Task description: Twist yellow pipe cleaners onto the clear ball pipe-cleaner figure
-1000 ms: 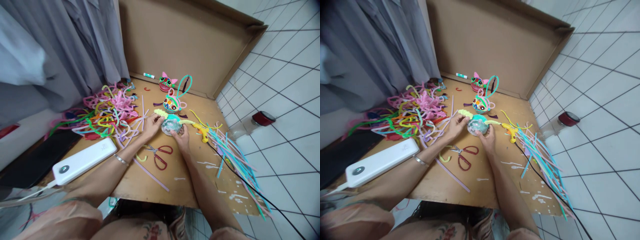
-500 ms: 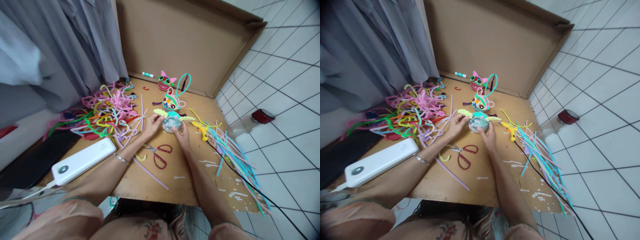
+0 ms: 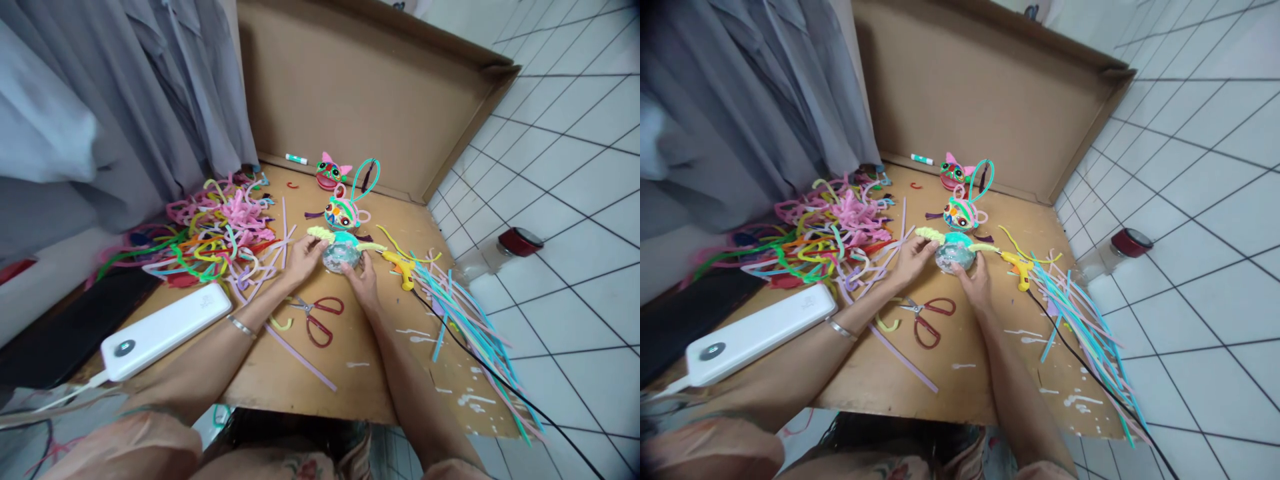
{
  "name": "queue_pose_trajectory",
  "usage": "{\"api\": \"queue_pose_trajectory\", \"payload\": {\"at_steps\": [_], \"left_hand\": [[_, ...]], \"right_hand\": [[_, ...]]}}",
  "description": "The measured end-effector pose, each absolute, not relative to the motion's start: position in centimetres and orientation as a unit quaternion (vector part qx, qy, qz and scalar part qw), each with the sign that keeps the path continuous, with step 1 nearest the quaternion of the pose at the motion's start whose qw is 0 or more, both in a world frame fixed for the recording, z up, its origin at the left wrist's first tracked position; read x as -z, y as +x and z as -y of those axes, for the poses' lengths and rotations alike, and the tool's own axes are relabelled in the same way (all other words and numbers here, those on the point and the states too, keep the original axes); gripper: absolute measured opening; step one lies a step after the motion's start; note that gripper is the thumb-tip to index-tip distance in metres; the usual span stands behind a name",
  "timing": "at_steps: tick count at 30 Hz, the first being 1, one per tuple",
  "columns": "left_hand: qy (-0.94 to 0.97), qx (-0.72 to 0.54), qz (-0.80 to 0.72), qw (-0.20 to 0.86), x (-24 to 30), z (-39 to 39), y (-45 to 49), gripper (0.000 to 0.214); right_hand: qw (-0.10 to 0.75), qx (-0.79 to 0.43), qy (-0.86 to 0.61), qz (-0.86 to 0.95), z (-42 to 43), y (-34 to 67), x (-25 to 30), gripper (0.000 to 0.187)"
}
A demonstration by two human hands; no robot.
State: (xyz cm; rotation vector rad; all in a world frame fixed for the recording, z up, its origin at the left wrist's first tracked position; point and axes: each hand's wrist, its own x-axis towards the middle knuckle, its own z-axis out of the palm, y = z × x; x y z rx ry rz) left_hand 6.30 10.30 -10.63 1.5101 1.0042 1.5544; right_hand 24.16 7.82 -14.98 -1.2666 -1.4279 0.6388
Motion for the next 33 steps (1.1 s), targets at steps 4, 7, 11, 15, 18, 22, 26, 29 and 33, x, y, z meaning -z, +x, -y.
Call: {"api": "queue_pose_trajectory", "payload": {"at_steps": [4,7,11,15,18,22,26,29,33], "left_hand": [[0.593,-0.601,-0.395,0.363,10.9,-10.5,6.3,0.037],[0.599,-0.598,-0.398,0.355,11.1,-10.6,6.3,0.037],[0.594,-0.607,-0.396,0.35,10.9,-10.5,6.2,0.037],[0.577,-0.622,-0.407,0.339,10.1,-10.0,6.1,0.038],[0.562,-0.631,-0.409,0.346,9.5,-9.4,6.2,0.04],[0.584,-0.587,-0.376,0.415,9.0,-8.3,6.5,0.042],[0.629,-0.501,-0.342,0.487,8.8,-7.3,6.8,0.042],[0.644,-0.473,-0.35,0.488,8.8,-6.9,6.8,0.041],[0.656,-0.469,-0.368,0.463,9.1,-6.8,6.9,0.038]], "right_hand": [[0.538,-0.252,-0.548,0.589,-7.6,24.1,14.7,0.074],[0.545,-0.242,-0.552,0.583,-7.4,23.9,14.3,0.071],[0.558,-0.214,-0.558,0.576,-6.8,23.5,13.6,0.062],[0.598,-0.169,-0.574,0.533,-5.4,22.8,12.7,0.041],[0.618,-0.092,-0.58,0.523,-4.3,22.2,12.0,0.027],[0.607,-0.015,-0.522,0.6,-3.2,21.4,11.2,0.02],[0.599,0.018,-0.479,0.641,-2.9,21.3,10.9,0.018],[0.592,0.014,-0.474,0.652,-2.8,21.3,10.8,0.018],[0.589,-0.006,-0.476,0.653,-2.8,21.2,10.7,0.017]]}}
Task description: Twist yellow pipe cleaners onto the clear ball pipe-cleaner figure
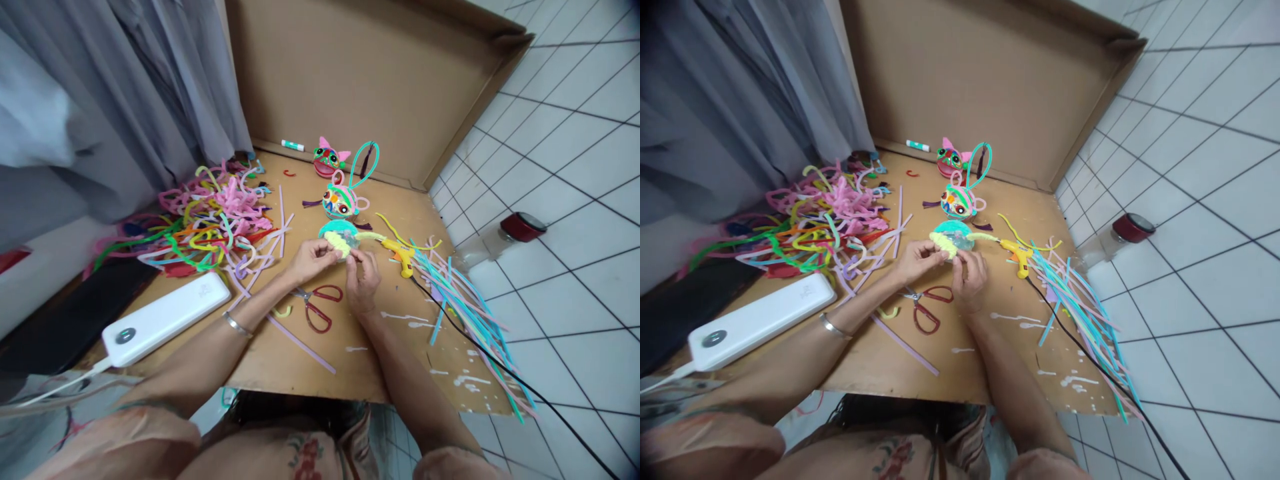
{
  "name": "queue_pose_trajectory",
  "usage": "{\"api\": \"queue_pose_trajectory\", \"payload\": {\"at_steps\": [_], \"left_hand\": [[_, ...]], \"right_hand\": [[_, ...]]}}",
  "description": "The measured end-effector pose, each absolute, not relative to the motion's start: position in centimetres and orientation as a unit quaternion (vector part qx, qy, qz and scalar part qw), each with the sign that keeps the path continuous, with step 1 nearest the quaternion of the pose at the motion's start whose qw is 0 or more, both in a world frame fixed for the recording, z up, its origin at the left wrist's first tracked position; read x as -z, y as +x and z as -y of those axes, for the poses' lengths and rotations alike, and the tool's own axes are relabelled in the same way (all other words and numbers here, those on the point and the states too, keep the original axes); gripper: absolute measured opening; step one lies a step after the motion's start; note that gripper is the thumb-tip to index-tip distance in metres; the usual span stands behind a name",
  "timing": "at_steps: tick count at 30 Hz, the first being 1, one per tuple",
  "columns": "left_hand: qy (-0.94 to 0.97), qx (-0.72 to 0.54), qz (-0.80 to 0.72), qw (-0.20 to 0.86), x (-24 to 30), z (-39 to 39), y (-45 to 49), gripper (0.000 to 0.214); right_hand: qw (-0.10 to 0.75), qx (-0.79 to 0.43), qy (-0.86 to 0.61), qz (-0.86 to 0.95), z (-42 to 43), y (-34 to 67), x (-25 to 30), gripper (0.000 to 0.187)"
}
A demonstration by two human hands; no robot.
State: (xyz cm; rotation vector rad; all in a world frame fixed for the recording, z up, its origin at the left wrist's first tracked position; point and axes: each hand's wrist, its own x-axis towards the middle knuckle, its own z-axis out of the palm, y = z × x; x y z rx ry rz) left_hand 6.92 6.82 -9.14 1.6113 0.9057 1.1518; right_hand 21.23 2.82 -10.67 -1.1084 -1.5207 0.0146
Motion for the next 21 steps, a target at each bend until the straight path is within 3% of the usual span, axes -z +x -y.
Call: {"api": "queue_pose_trajectory", "payload": {"at_steps": [10,16,21], "left_hand": [[0.688,-0.456,-0.35,0.444,8.97,-6.52,6.89,0.039],[0.665,-0.466,-0.354,0.463,9.49,-6.83,6.89,0.047],[0.649,-0.456,-0.319,0.519,9.28,-7.31,6.77,0.049]], "right_hand": [[0.623,-0.256,-0.512,0.533,-2.55,20.5,10.32,0.018],[0.622,-0.313,-0.497,0.518,-2.56,20.58,10.13,0.022],[0.615,-0.51,-0.41,0.44,-3.2,20.87,9.94,0.033]]}}
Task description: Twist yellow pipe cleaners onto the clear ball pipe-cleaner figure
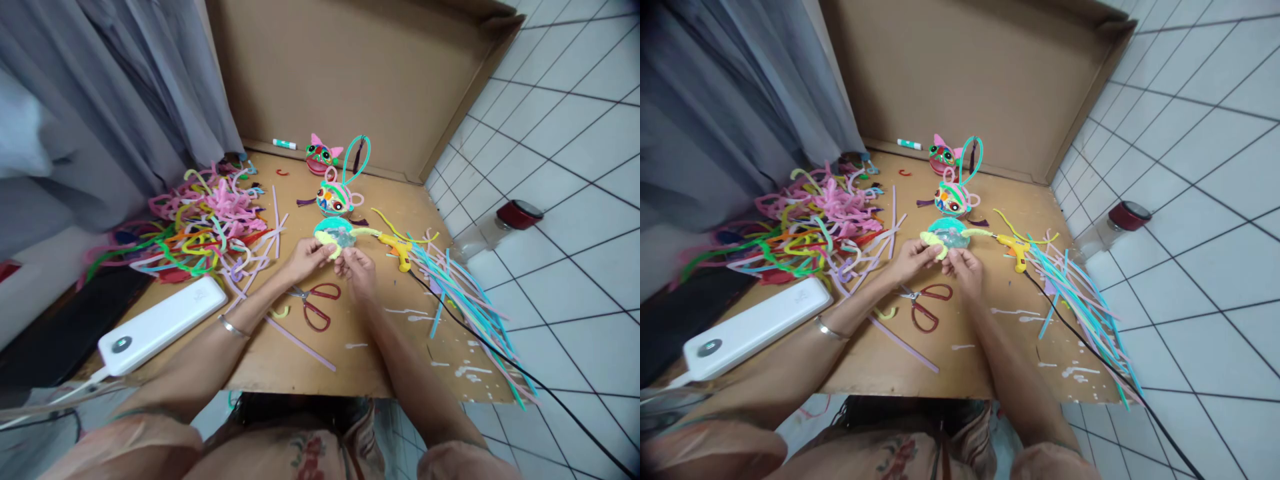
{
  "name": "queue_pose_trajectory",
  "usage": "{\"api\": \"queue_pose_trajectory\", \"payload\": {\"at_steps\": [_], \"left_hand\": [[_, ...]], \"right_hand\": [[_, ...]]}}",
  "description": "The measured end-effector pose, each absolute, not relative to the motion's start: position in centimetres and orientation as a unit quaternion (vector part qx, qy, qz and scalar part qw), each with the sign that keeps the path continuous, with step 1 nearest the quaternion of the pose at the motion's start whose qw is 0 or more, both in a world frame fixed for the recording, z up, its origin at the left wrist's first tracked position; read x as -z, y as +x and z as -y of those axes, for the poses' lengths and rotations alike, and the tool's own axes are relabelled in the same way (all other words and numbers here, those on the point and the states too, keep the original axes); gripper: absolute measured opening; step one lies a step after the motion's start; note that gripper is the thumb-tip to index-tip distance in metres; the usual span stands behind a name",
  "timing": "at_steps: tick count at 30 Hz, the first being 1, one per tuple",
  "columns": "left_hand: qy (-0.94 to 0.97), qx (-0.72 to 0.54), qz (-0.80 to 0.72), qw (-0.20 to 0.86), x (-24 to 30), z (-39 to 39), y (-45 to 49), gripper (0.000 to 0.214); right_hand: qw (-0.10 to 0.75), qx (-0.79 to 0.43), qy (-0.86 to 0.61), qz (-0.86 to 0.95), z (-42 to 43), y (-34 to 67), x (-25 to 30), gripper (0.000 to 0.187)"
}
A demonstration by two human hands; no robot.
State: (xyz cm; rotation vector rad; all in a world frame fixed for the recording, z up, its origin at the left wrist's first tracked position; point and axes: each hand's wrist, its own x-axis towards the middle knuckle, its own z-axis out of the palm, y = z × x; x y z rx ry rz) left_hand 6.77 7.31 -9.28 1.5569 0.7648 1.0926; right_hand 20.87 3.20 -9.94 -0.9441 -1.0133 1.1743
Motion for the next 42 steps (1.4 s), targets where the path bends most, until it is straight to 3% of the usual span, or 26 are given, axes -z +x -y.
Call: {"api": "queue_pose_trajectory", "payload": {"at_steps": [4,11,30,42], "left_hand": [[0.657,-0.407,-0.271,0.574,8.5,-7.2,6.6,0.05],[0.65,-0.393,-0.259,0.597,8.5,-7.2,6.5,0.05],[0.647,-0.403,-0.281,0.584,9.3,-7.4,6.7,0.052],[0.609,-0.469,-0.343,0.54,8.9,-7.1,7.1,0.053]], "right_hand": [[0.581,-0.627,-0.352,0.382,-3.5,20.9,10.1,0.037],[0.537,-0.692,-0.333,0.35,-3.6,21.1,10.6,0.044],[0.567,-0.625,-0.358,0.401,-3.4,20.7,10.4,0.046],[0.62,-0.525,-0.422,0.403,-3.3,20.6,10.1,0.031]]}}
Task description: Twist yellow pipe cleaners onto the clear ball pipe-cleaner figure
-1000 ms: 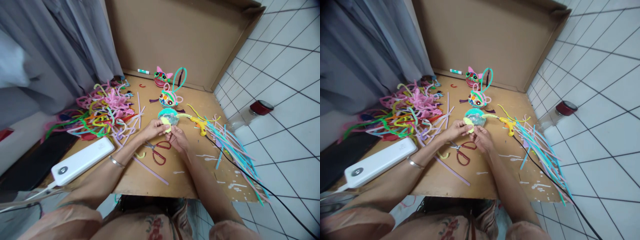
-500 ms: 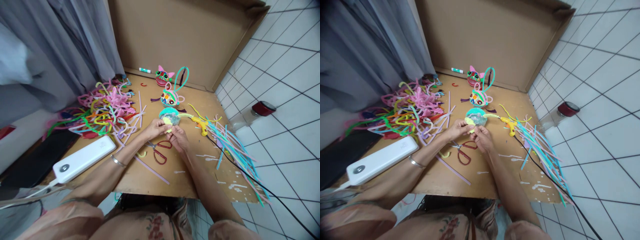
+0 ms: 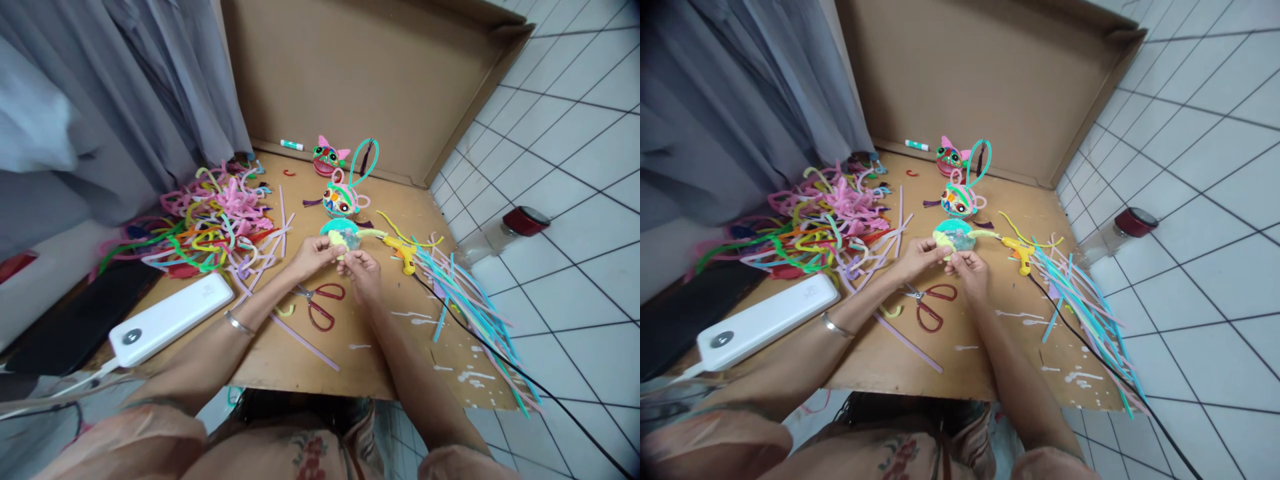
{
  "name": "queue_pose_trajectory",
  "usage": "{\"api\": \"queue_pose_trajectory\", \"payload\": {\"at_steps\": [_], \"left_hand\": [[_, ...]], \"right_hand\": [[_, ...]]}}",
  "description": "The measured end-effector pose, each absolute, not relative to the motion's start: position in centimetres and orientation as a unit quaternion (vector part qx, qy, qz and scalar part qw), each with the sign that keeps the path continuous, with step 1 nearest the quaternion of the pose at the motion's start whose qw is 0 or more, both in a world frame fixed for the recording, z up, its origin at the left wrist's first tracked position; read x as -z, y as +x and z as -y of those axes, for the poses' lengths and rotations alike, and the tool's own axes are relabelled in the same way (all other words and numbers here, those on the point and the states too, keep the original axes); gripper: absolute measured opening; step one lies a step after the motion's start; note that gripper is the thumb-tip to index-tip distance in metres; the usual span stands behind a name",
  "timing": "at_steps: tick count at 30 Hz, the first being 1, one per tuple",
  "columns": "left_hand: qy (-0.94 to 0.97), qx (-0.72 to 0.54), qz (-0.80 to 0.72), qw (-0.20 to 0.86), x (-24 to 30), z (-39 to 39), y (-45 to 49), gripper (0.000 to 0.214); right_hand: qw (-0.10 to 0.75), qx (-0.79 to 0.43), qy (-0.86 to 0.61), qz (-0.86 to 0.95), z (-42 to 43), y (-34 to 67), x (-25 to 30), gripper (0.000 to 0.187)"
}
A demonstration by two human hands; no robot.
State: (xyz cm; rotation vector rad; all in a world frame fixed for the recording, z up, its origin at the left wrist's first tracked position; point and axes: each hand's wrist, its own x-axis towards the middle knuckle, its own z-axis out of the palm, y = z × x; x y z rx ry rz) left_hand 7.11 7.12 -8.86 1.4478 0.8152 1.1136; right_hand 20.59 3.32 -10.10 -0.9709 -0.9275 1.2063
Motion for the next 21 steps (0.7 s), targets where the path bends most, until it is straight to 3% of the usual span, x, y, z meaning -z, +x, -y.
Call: {"api": "queue_pose_trajectory", "payload": {"at_steps": [7,14,21], "left_hand": [[0.6,-0.507,-0.313,0.533,8.29,-7.42,6.6,0.049],[0.62,-0.515,-0.293,0.515,9.02,-7.78,6.54,0.046],[0.588,-0.501,-0.287,0.567,8.6,-7.36,6.88,0.049]], "right_hand": [[0.626,-0.476,-0.431,0.443,-3.27,21.0,10.04,0.021],[0.615,-0.51,-0.418,0.433,-3.11,20.93,10.33,0.014],[0.611,-0.481,-0.419,0.469,-3.29,21.19,10.34,0.016]]}}
